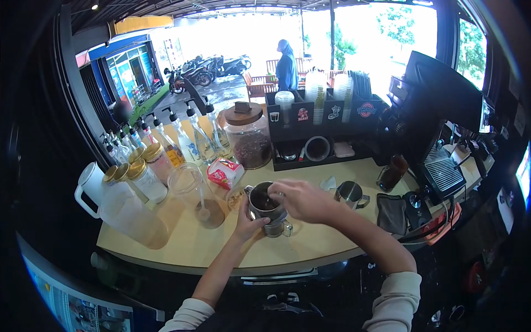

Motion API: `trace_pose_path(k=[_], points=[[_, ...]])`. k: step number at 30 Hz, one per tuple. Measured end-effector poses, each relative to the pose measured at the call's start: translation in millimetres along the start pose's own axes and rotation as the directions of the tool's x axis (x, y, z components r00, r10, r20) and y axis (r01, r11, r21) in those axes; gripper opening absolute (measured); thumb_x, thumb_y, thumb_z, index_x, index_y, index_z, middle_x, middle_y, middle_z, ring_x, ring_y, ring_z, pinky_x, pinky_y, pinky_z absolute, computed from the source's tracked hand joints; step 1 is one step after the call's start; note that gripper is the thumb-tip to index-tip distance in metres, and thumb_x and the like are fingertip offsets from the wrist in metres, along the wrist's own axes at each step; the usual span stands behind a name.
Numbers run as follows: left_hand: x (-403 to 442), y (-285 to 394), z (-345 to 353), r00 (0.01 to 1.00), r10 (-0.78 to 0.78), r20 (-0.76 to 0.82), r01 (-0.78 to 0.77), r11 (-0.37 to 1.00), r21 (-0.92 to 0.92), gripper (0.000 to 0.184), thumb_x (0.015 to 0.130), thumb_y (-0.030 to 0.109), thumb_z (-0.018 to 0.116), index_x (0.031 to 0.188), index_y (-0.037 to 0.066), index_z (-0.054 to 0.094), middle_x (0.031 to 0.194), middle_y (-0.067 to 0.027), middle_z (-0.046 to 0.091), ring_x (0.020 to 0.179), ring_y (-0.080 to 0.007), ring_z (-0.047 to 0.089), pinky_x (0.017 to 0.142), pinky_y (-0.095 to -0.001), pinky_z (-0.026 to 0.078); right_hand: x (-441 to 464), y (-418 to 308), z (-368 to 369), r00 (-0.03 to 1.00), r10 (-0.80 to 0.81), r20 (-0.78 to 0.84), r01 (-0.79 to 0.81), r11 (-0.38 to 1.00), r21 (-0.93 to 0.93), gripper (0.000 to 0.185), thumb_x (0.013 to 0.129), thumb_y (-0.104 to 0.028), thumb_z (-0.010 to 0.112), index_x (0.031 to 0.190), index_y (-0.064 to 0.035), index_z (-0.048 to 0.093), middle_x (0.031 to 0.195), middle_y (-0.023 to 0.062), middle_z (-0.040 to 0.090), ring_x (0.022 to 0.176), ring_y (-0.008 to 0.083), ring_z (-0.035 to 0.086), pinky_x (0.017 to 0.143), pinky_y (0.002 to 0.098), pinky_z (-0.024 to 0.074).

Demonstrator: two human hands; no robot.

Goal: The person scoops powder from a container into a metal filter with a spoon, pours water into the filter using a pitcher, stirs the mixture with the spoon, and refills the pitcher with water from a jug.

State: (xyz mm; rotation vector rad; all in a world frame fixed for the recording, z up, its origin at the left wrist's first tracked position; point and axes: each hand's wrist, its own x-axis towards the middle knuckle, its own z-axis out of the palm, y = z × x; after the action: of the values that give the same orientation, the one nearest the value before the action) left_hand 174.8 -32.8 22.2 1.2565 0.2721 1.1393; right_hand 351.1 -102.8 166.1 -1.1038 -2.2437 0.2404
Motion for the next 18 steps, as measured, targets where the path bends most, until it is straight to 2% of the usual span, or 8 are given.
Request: trace_pose_path(k=[2, 5, 8, 10, 11, 13, 16, 18], points=[[1.9, -0.1, 1.5, 1.0, 0.008, -0.005, -0.008, 1.0, 0.008, 0.086, 0.06, 0.013, 0.083, 0.132, 0.005, 0.035, 0.125, -0.0075, 0.048, 0.118, -0.0195, 0.048, 0.103, -0.0356, 0.038, 0.9, -2.5, -2.8, 0.999, -0.031, -0.006, 0.031, 0.999, 0.009, 0.011, 0.088, -0.008, 0.055, 0.094, 0.0007, 0.057, 0.088, 0.0161, 0.06, 0.081, 0.0343, 0.061, 0.071, 0.0392, 0.0485], [-0.2, 0.5, 0.4, 1.0, 0.002, -0.015, -0.001, 1.0, 0.029, 0.087, 0.06, 0.014, 0.083, 0.131, 0.005, 0.036, 0.124, -0.0076, 0.048, 0.118, -0.0195, 0.048, 0.103, -0.0357, 0.037, 2.7, 1.5, -4.1, 0.998, -0.022, -0.063, 0.018, 0.997, -0.071, 0.01, 0.088, -0.008, 0.055, 0.094, 0.0009, 0.056, 0.086, 0.0159, 0.059, 0.081, 0.0344, 0.06, 0.071, 0.0394, 0.048], [1.5, -1.0, -0.5, 1.0, -0.004, -0.01, 0.005, 0.999, 0.039, 0.087, 0.059, 0.015, 0.084, 0.132, 0.005, 0.036, 0.124, -0.0077, 0.048, 0.118, -0.0194, 0.047, 0.103, -0.0356, 0.036, 2.4, 4.1, -1.5, 0.999, -0.035, -0.029, 0.036, 0.999, 0.04, 0.01, 0.089, -0.008, 0.054, 0.092, 0.0009, 0.056, 0.085, 0.0158, 0.059, 0.079, 0.0346, 0.059, 0.07, 0.04, 0.0479], [0.5, -0.9, -1.1, 1.0, -0.009, -0.012, 0.009, 0.999, 0.031, 0.087, 0.059, 0.015, 0.084, 0.132, 0.005, 0.036, 0.124, -0.0079, 0.048, 0.118, -0.0194, 0.047, 0.103, -0.0355, 0.036, 3.2, -1.1, -6.4, 0.991, -0.118, -0.065, 0.113, 0.991, -0.07, 0.01, 0.088, -0.008, 0.053, 0.092, 0.0007, 0.056, 0.085, 0.0161, 0.059, 0.079, 0.0349, 0.059, 0.07, 0.0403, 0.0478], [0.8, -0.6, -1.4, 1.0, 0.004, -0.013, -0.003, 0.999, 0.047, 0.087, 0.059, 0.014, 0.083, 0.132, 0.005, 0.036, 0.124, -0.008, 0.048, 0.119, -0.0195, 0.047, 0.103, -0.0356, 0.036, 5.2, 0.2, -7.2, 0.997, -0.048, -0.067, 0.042, 0.995, -0.095, 0.01, 0.088, -0.008, 0.054, 0.092, 0.0009, 0.056, 0.084, 0.0163, 0.059, 0.079, 0.0353, 0.06, 0.071, 0.0404, 0.0477], [0.8, -1.7, -2.4, 1.0, 0.017, -0.01, -0.016, 0.998, 0.065, 0.088, 0.059, 0.014, 0.083, 0.132, 0.005, 0.035, 0.124, -0.0081, 0.048, 0.119, -0.0196, 0.047, 0.103, -0.0356, 0.036, 4.1, 2.9, -3.1, 0.998, -0.05, -0.05, 0.047, 0.997, -0.055, 0.01, 0.088, -0.008, 0.054, 0.092, 0.0007, 0.056, 0.084, 0.0164, 0.059, 0.08, 0.0353, 0.06, 0.071, 0.0405, 0.0477], [3.5, -4.7, -4.5, 0.997, 0.073, 0.038, -0.075, 0.997, 0.032, 0.08, 0.064, 0.006, 0.08, 0.129, 0.004, 0.034, 0.123, -0.0105, 0.049, 0.116, -0.0218, 0.052, 0.1, -0.0368, 0.042, 4.3, -0.3, -3.8, 0.999, -0.037, -0.004, 0.036, 0.999, -0.019, 0.01, 0.088, -0.008, 0.054, 0.092, 0.0001, 0.056, 0.085, 0.0167, 0.06, 0.081, 0.0357, 0.06, 0.071, 0.0411, 0.048], [2.1, -5.6, -4.2, 0.998, 0.059, 0.029, -0.06, 0.998, 0.012, 0.08, 0.064, 0.006, 0.08, 0.129, 0.004, 0.034, 0.123, -0.0106, 0.049, 0.116, -0.0217, 0.051, 0.1, -0.0368, 0.042, 5.8, 3.3, -5.5, 0.992, -0.114, -0.055, 0.107, 0.988, -0.112, 0.01, 0.088, -0.009, 0.054, 0.093, -0.0006, 0.056, 0.086, 0.0167, 0.061, 0.081, 0.0359, 0.059, 0.073, 0.0411, 0.0479]])
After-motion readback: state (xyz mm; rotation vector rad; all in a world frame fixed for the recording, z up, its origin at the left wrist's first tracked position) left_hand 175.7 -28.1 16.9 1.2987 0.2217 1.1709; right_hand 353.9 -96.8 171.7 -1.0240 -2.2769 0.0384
